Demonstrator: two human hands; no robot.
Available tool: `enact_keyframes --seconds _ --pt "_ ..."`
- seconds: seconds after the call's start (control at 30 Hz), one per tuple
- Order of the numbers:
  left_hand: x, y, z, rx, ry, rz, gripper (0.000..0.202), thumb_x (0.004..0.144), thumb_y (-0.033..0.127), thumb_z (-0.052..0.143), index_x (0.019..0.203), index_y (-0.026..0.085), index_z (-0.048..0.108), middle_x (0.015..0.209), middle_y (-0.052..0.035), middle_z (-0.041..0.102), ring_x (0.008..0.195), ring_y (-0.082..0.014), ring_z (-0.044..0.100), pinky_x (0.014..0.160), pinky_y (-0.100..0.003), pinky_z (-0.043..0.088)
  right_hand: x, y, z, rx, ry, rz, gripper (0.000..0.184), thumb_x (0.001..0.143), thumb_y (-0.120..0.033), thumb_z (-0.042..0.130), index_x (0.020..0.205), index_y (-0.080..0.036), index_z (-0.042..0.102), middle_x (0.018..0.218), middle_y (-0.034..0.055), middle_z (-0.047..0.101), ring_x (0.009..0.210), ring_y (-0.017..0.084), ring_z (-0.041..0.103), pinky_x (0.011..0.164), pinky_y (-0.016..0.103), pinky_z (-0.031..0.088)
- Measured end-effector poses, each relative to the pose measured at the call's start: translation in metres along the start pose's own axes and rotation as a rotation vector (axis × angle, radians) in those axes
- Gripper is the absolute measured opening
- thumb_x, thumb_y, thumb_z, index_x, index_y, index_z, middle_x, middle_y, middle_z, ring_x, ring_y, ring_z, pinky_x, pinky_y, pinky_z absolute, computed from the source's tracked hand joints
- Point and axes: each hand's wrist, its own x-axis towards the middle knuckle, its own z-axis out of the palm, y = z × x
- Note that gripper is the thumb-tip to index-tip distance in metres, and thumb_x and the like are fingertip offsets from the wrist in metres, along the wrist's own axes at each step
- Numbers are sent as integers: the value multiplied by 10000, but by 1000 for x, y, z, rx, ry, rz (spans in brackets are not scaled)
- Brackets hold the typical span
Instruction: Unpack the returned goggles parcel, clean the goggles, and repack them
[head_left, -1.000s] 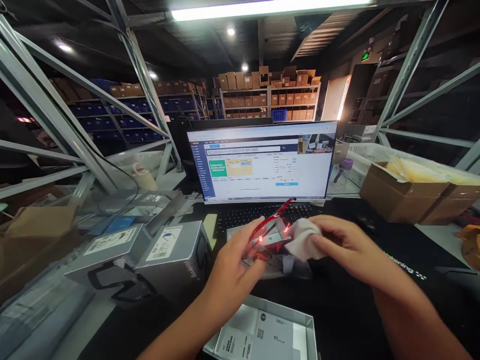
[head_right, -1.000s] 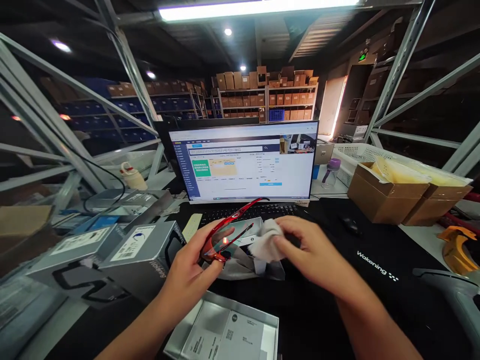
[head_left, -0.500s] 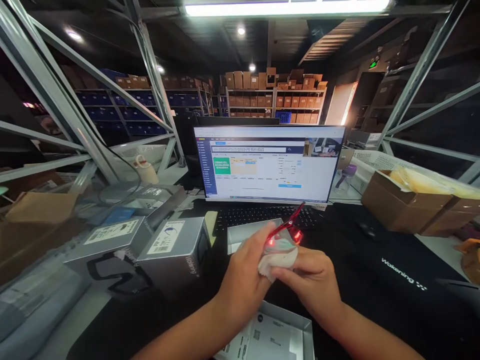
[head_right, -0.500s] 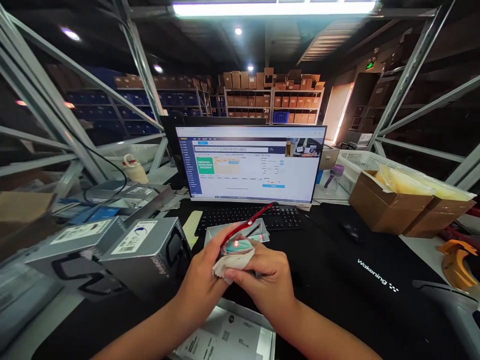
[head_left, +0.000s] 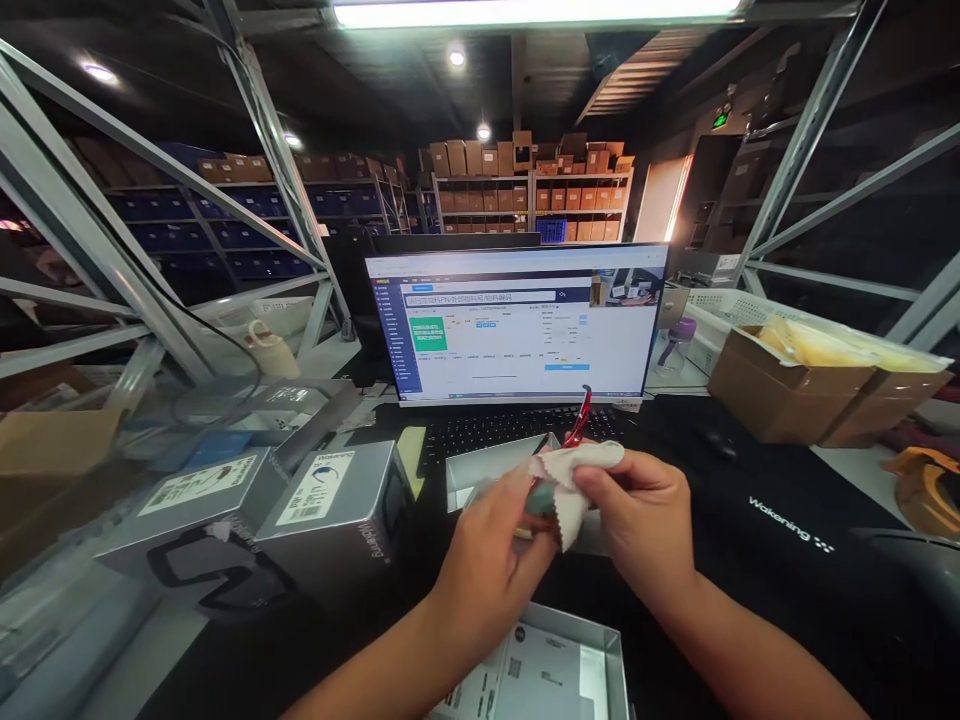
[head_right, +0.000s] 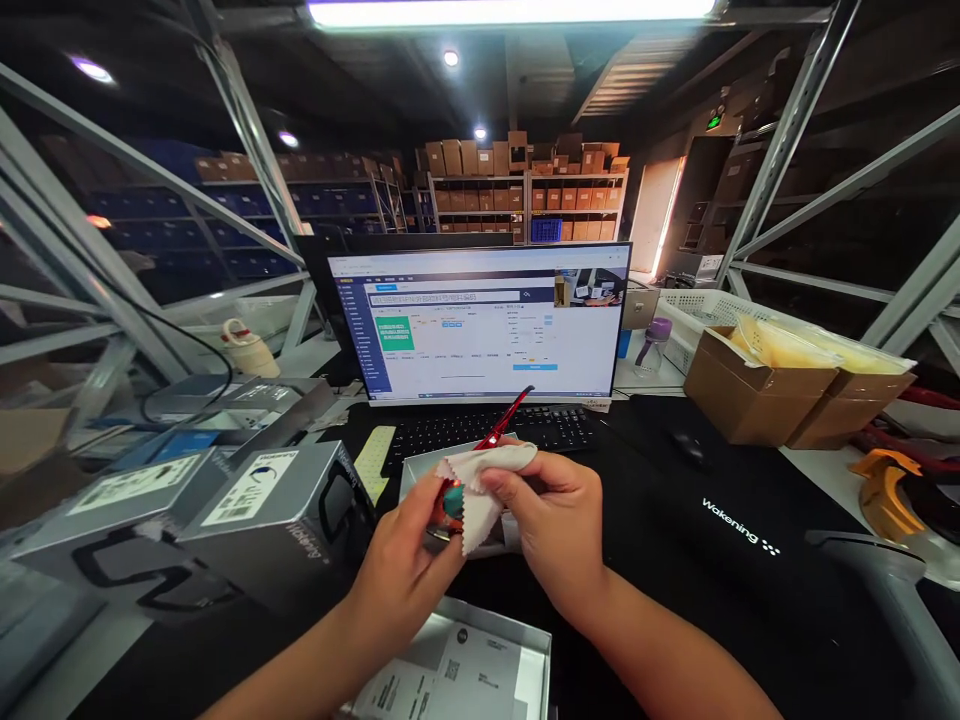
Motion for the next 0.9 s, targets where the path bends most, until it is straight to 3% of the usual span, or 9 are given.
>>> enact_keyframes --seconds 0.07,0.2,0.33,0.53,0.67,0.8,0.9 --pt "-1 -2 0 -14 12 -44 574 935 186 525 1475 311 374 1291 -47 656 982 -179 685 856 -294 564 -7 5 5 -18 -5 13 101 714 -193 811 763 -280 816 728 -1 763 656 193 703 626 277 580" --pt "-4 -5 -1 -14 13 -107 630 902 164 542 1489 299 355 1331 -54 638 1129 -220 655 963 -355 536 -21 11 12 -101 -171 -26 122 712 -166 817 750 -282 815 747 2 764 685 196 689 768 341 575" --pt "-3 -1 -2 -26 5 -92 595 928 207 559 1479 321 365 1324 -45 639 1142 -217 649 960 -345 535 -16 4 5 -36 -251 66 85 704 -192 831 749 -262 817 740 22 765 714 207 690 688 314 561" --pt "-1 1 0 53 -26 5 608 903 140 526 1476 288 384 1125 -47 699 883 -178 689 799 -290 575 0 3 0 296 -81 278 167 668 -279 876 795 -216 789 768 29 767 645 163 688 609 252 571" --pt "-3 -2 0 36 -31 -49 604 915 157 522 1488 276 373 1160 -64 692 904 -189 699 800 -305 585 -19 14 10 234 56 186 144 699 -232 837 832 -239 782 782 13 768 659 165 696 616 252 580" --pt "-3 -2 -5 43 -35 -21 624 914 171 539 1497 285 349 1353 -76 624 1170 -237 638 980 -375 537 -34 14 12 -29 -45 16 128 682 -138 809 731 -256 800 722 11 758 669 191 685 665 291 579" --pt "-1 1 -7 49 -49 24 643 921 157 534 1514 296 330 1388 -63 608 1155 -209 640 965 -328 544 -23 4 5 119 -126 141 80 678 -183 847 715 -237 799 712 20 757 639 175 677 634 271 571"
